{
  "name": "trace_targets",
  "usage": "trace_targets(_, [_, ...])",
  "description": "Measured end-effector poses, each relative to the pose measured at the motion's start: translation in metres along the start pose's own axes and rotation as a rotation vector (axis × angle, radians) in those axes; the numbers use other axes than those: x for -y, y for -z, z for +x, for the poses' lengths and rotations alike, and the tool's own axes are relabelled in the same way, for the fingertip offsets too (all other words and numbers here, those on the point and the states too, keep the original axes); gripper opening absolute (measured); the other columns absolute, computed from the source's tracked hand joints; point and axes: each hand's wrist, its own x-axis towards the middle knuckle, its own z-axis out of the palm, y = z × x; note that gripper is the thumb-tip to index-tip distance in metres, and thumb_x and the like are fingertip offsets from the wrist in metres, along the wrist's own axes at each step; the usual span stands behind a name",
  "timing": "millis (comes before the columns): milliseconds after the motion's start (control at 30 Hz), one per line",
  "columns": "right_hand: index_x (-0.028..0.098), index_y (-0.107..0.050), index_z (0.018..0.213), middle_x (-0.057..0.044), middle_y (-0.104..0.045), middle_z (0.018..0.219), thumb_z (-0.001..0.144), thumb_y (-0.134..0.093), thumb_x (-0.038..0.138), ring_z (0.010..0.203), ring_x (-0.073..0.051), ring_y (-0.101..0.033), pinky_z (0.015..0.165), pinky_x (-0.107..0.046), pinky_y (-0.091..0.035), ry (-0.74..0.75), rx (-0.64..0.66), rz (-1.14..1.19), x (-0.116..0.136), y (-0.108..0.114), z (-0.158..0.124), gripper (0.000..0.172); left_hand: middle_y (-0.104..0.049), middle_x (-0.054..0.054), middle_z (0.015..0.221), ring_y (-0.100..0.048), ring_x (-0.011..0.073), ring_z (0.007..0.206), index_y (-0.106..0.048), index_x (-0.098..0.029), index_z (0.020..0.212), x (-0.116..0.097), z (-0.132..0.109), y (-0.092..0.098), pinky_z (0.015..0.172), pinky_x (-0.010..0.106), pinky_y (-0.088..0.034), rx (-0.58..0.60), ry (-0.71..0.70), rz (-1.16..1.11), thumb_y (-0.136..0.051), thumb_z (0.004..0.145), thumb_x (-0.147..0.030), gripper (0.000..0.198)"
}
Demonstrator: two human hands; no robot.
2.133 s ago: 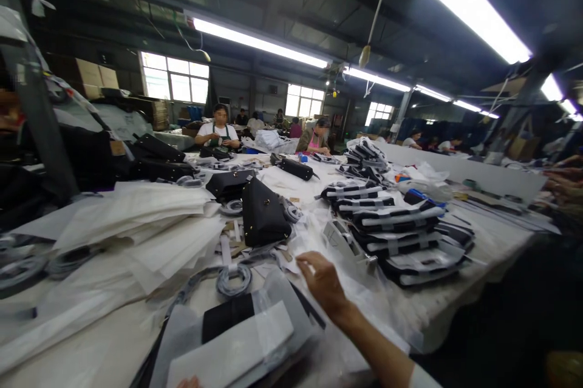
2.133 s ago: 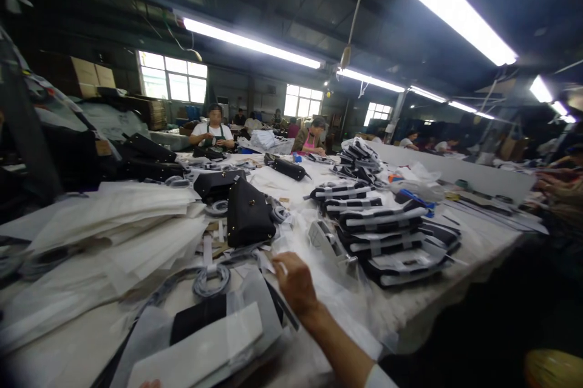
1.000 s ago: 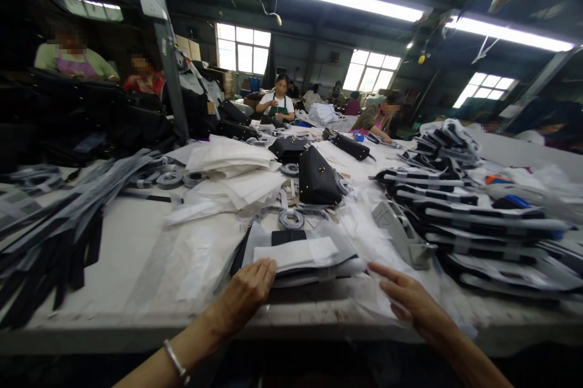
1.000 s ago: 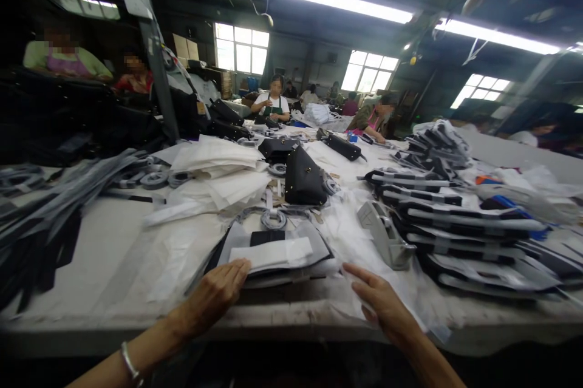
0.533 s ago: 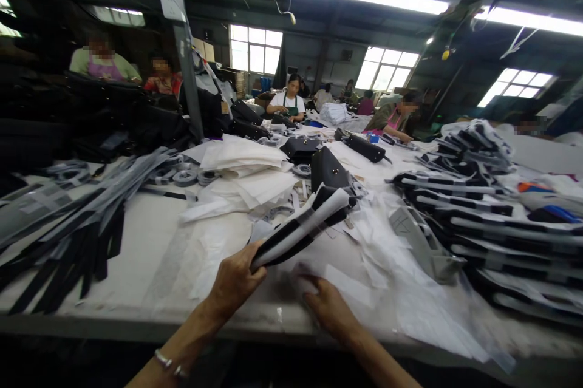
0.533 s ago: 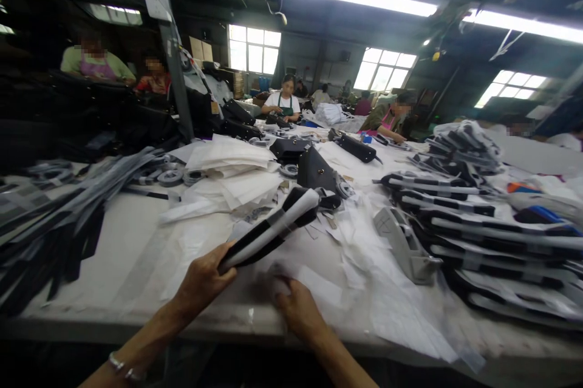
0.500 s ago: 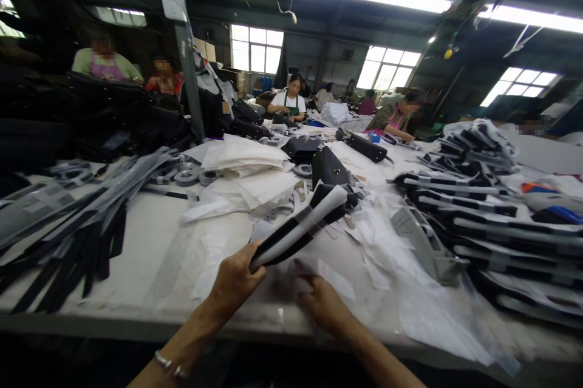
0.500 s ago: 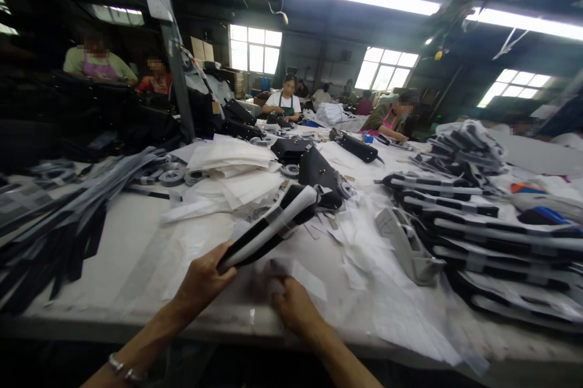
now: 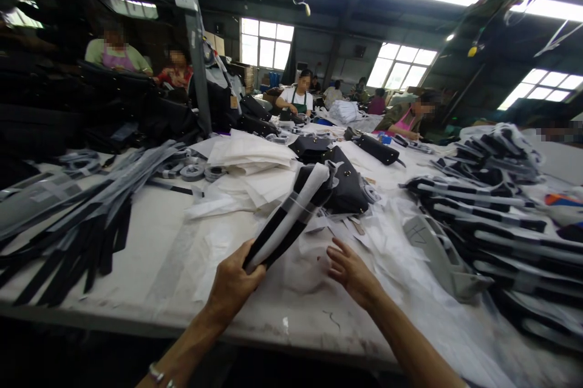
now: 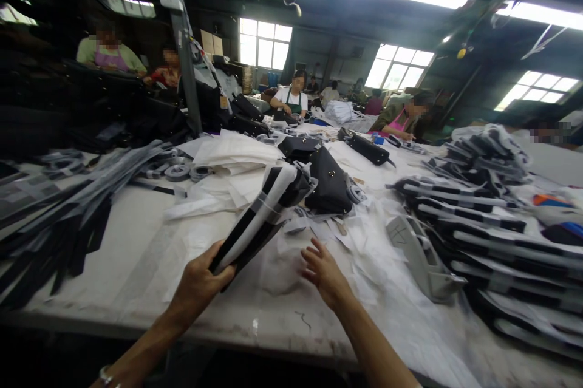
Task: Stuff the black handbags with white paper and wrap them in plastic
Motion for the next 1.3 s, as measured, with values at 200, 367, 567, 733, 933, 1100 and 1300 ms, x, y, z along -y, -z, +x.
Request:
trace_targets(200, [0.019,-0.066,0.108,-0.002,-0.066,0.099,0.056,-0.073,0.019,0.067,-0.01,-0.058,0.05,-0.018,-0.041,-0.069,0.149,-0.023,-0.024,0.011,-0.038,0.052,-0.075,-0.003,0.091,-0.072,0.0185,0.078,-0.065,-0.023,0.114,-0.002,-0.001,0.0,0.075,0.026,-0.058,-0.008,0.053,-0.019,-0.057,0.075,-0.029,0.039])
trace_targets(367, [0.021,-0.066,0.117,-0.002,-0.067,0.098,0.063,-0.063,0.021,0.049,-0.008,-0.054,0.041,-0.021,-0.038,-0.19,0.313,-0.482,-0.015,0.04,-0.052,0.054,-0.074,-0.003,0.09,-0.072,0.0186,0.077,-0.065,-0.023,0.114,-0.003,0.0,-0.001,0.075,0.026,-0.058,-0.012,0.028,-0.005,-0.056,0.076,-0.029,0.04])
trace_targets(567, [0.022,-0.069,0.122,-0.011,-0.067,0.124,0.089,-0.058,0.037,0.109,-0.03,-0.064,0.099,-0.045,-0.049,0.565,0.055,-1.082,-0.03,0.039,-0.029,0.038,-0.075,-0.002,0.094,-0.073,0.0198,0.081,-0.065,-0.023,0.115,-0.002,0.0,-0.004,0.078,0.028,-0.058,-0.021,0.017,0.007,-0.057,0.075,-0.029,0.041])
trace_targets(733, [0.014,-0.053,0.142,-0.021,-0.044,0.152,0.096,-0.051,0.044,0.143,-0.039,-0.038,0.115,-0.059,-0.029,0.562,-0.09,-1.256,-0.047,-0.014,0.019,0.056,-0.075,-0.002,0.094,-0.073,0.0193,0.08,-0.065,-0.024,0.114,-0.003,-0.001,-0.003,0.078,0.027,-0.058,-0.02,0.021,0.013,-0.057,0.075,-0.028,0.04])
trace_targets(933, [0.023,-0.045,0.147,-0.014,-0.043,0.155,0.091,-0.062,0.038,0.146,-0.037,-0.029,0.118,-0.063,-0.017,0.789,0.098,-1.33,-0.055,-0.06,0.05,0.06,-0.075,-0.002,0.096,-0.073,0.019,0.082,-0.065,-0.024,0.116,-0.002,-0.002,-0.005,0.082,0.027,-0.058,-0.031,-0.012,0.0,-0.057,0.076,-0.027,0.041])
trace_targets(1100, [0.027,-0.059,0.131,-0.009,-0.057,0.138,0.087,-0.067,0.032,0.134,-0.031,-0.043,0.117,-0.055,-0.026,1.16,0.298,-1.264,-0.038,-0.059,0.047,0.045,-0.075,-0.001,0.099,-0.073,0.0194,0.085,-0.065,-0.023,0.117,0.001,-0.004,-0.004,0.085,0.028,-0.058,-0.038,-0.027,0.014,-0.057,0.076,-0.027,0.042])
trace_targets(1300, [0.022,-0.064,0.111,-0.011,-0.065,0.111,0.09,-0.06,0.024,0.102,-0.028,-0.059,0.089,-0.044,-0.05,0.994,0.055,-1.165,-0.055,-0.03,0.006,0.021,-0.075,0.0,0.106,-0.074,0.0208,0.092,-0.063,-0.023,0.118,0.01,-0.009,0.0,0.086,0.029,-0.059,-0.032,-0.124,0.045,-0.057,0.079,-0.024,0.04])
